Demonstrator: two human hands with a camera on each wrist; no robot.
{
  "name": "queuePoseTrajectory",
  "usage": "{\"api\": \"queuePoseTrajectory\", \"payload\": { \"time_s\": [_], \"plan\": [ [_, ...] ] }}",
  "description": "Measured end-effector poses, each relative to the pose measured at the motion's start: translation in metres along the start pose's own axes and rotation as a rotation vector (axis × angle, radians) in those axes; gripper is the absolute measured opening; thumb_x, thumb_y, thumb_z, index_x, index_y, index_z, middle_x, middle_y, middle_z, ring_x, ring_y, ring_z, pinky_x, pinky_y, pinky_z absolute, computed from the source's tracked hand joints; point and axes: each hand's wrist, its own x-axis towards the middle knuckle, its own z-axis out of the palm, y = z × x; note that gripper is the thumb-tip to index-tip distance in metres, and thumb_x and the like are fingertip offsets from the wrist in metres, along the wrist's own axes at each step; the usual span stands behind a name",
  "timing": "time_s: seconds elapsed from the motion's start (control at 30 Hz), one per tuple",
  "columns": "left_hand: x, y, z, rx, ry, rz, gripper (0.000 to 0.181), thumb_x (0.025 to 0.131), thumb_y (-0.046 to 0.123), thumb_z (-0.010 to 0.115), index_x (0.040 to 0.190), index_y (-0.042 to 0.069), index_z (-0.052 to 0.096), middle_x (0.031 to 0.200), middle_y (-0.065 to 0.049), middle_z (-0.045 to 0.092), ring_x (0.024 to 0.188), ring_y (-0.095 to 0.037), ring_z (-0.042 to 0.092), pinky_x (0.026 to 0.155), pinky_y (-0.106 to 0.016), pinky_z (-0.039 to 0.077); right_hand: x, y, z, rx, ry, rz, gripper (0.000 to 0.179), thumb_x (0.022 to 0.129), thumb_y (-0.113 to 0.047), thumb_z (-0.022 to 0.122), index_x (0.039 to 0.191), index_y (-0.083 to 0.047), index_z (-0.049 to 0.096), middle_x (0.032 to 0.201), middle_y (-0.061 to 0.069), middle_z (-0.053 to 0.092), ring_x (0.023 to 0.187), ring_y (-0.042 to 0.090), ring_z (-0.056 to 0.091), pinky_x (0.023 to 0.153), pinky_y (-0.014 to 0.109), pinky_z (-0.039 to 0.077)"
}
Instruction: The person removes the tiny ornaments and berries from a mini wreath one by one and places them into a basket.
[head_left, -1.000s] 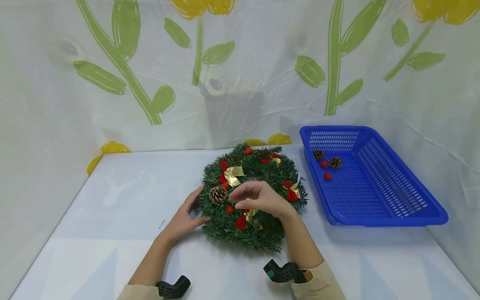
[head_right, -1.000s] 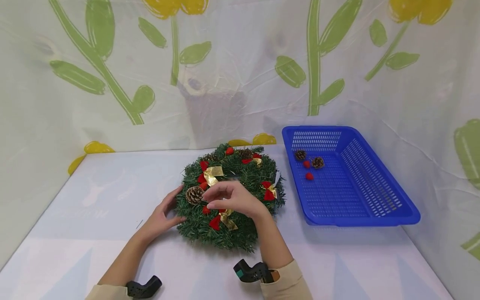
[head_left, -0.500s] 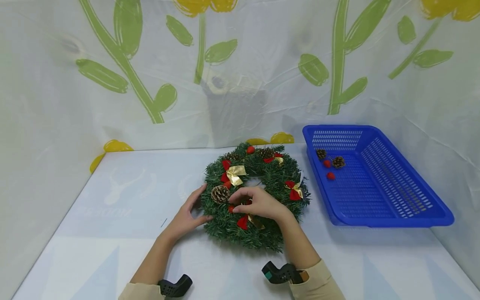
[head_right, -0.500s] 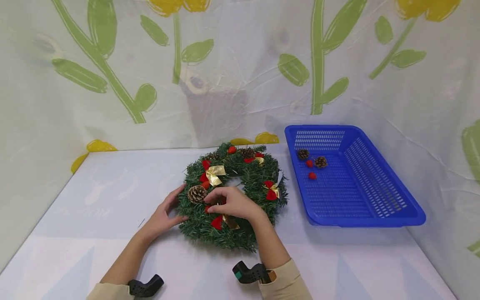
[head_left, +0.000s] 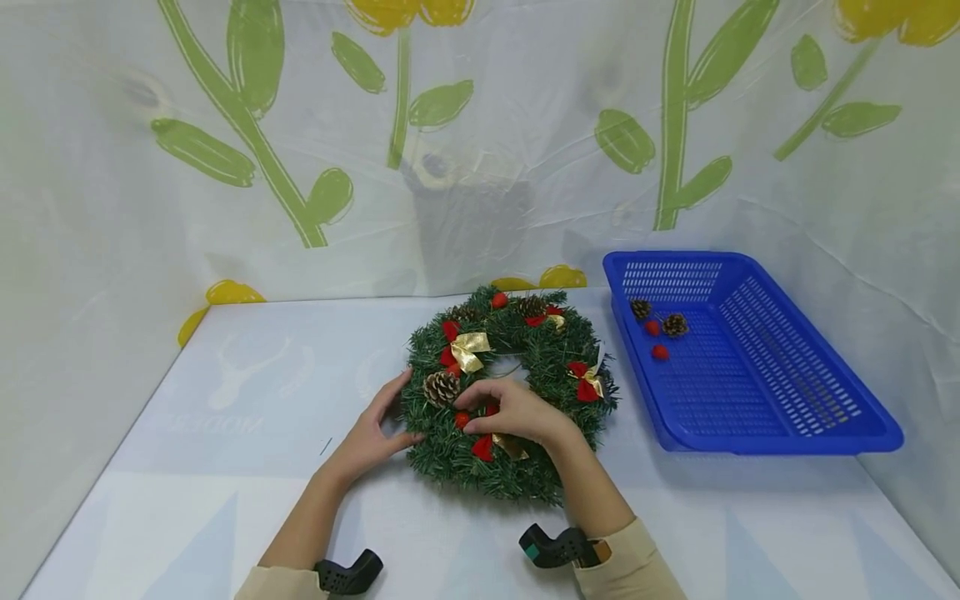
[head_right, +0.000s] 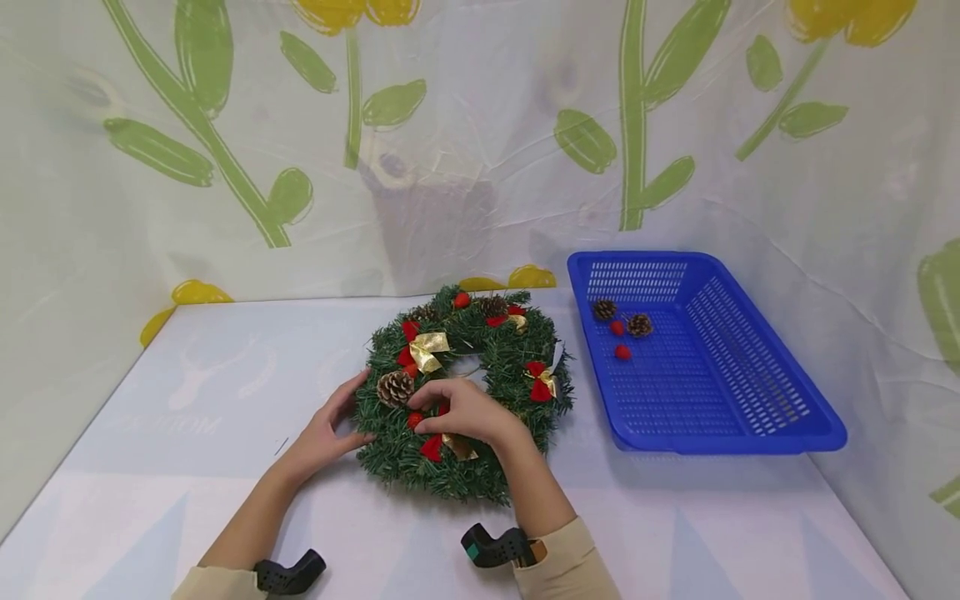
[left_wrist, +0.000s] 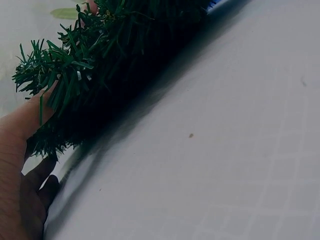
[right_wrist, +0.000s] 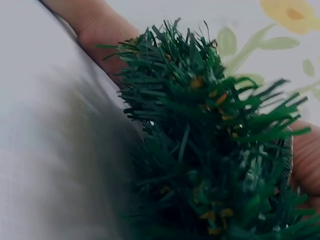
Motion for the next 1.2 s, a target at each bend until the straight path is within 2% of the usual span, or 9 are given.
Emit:
{"api": "queuePoseTrajectory", "payload": {
  "time_s": [0.13, 0.3, 0.37, 0.53, 0.77, 1.03, 1.2],
  "plan": [
    [0.000, 0.000, 0.000, 0.006, -0.002, -0.001, 0.089, 0.080, 0.016, 0.075, 0.152, 0.022, 0.022, 0.155, -0.011, 0.023, 0.141, -0.038, 0.019, 0.111, -0.060, 0.018, 0.000, -0.001, 0.004, -0.088, 0.024, -0.028, 0.028, 0.086, -0.011, 0.069, 0.114, -0.007, 0.066, 0.110, 0.008, 0.066, 0.063, 0.009, 0.058, 0.066, 0.026, 0.052],
    [0.000, -0.001, -0.001, 0.014, 0.001, 0.000, 0.090, 0.080, 0.015, 0.075, 0.152, 0.020, 0.023, 0.155, -0.013, 0.023, 0.140, -0.040, 0.020, 0.110, -0.061, 0.019, 0.001, -0.007, 0.008, -0.135, 0.041, -0.026, 0.025, 0.086, -0.008, 0.068, 0.111, -0.006, 0.067, 0.106, 0.008, 0.067, 0.054, 0.010, 0.054, 0.060, 0.024, 0.051],
    [0.000, -0.001, -0.001, 0.013, 0.003, 0.003, 0.090, 0.079, 0.015, 0.075, 0.152, 0.019, 0.023, 0.155, -0.013, 0.023, 0.140, -0.040, 0.020, 0.110, -0.061, 0.019, 0.001, -0.007, 0.009, -0.135, 0.052, -0.022, 0.024, 0.085, -0.008, 0.068, 0.109, -0.006, 0.068, 0.104, 0.008, 0.067, 0.057, 0.009, 0.055, 0.061, 0.024, 0.051],
    [0.001, 0.000, 0.000, 0.008, 0.001, -0.002, 0.090, 0.079, 0.015, 0.076, 0.152, 0.018, 0.023, 0.155, -0.014, 0.023, 0.140, -0.041, 0.020, 0.110, -0.060, 0.019, 0.000, -0.011, 0.009, -0.141, 0.070, -0.015, 0.023, 0.086, -0.010, 0.069, 0.108, -0.007, 0.067, 0.102, 0.005, 0.067, 0.079, 0.009, 0.060, 0.070, 0.023, 0.051],
    [0.001, 0.003, -0.001, -0.009, -0.004, -0.021, 0.091, 0.078, 0.017, 0.075, 0.152, 0.022, 0.021, 0.156, -0.011, 0.021, 0.142, -0.038, 0.017, 0.111, -0.062, 0.017, -0.004, -0.020, 0.001, -0.121, 0.067, -0.070, 0.024, 0.088, -0.013, 0.067, 0.110, -0.005, 0.067, 0.104, 0.008, 0.067, 0.082, 0.013, 0.060, 0.069, 0.026, 0.051],
    [0.001, 0.004, -0.001, -0.019, -0.009, -0.026, 0.092, 0.078, 0.017, 0.075, 0.152, 0.022, 0.021, 0.156, -0.011, 0.020, 0.142, -0.038, 0.017, 0.110, -0.062, 0.017, -0.009, -0.026, -0.006, -0.117, 0.091, -0.147, 0.023, 0.087, -0.014, 0.068, 0.108, -0.006, 0.071, 0.108, 0.007, 0.068, 0.096, 0.015, 0.062, 0.079, 0.028, 0.053],
    [0.002, 0.002, -0.001, -0.027, -0.008, -0.018, 0.091, 0.079, 0.016, 0.075, 0.152, 0.022, 0.021, 0.156, -0.011, 0.020, 0.142, -0.038, 0.017, 0.111, -0.061, 0.018, -0.013, -0.029, -0.010, -0.070, 0.099, -0.192, 0.023, 0.085, -0.014, 0.070, 0.107, -0.004, 0.070, 0.107, 0.008, 0.068, 0.096, 0.015, 0.062, 0.080, 0.033, 0.054]
  ]
}}
